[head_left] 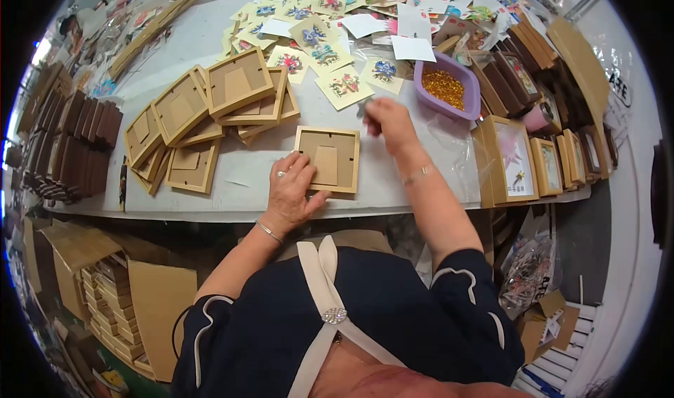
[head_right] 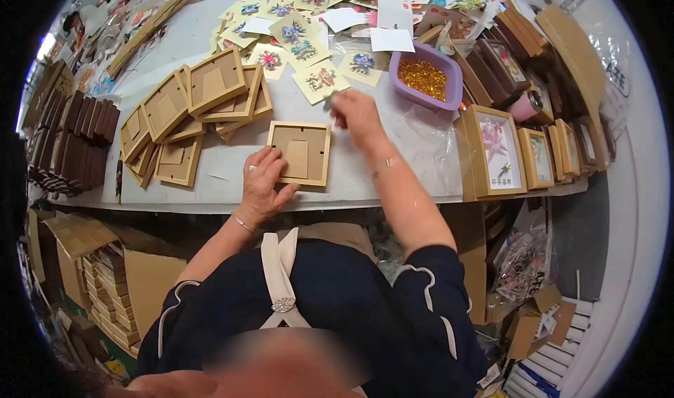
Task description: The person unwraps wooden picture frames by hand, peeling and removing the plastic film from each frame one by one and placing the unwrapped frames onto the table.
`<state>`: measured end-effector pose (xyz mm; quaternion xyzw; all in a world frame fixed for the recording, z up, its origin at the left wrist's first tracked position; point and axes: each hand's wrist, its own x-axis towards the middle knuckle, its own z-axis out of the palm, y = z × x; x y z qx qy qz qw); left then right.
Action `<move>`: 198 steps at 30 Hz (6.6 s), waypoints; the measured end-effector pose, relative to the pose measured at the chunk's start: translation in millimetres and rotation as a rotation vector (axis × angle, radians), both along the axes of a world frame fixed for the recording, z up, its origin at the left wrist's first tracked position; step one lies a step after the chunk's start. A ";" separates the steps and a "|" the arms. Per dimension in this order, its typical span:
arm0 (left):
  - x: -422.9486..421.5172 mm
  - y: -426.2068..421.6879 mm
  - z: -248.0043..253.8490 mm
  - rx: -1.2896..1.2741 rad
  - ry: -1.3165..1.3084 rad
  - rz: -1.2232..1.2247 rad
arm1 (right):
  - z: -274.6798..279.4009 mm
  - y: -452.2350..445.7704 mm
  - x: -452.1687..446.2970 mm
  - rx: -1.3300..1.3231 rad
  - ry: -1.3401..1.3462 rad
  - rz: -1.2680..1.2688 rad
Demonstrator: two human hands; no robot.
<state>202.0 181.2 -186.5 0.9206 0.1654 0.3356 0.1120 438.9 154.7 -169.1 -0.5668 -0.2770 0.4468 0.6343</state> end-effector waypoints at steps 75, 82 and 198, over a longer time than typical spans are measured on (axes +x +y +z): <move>64.0 -21.0 13.8 0.036 0.440 -0.046 | -67.5 -63.1 -31.9 0.286 -1.183 0.061; 17.9 15.9 -0.6 0.186 0.300 0.205 | -35.4 -80.6 -43.5 0.149 -1.401 0.044; 48.1 41.0 0.0 0.361 0.244 -0.097 | -31.3 -19.5 -36.0 0.173 -1.381 0.069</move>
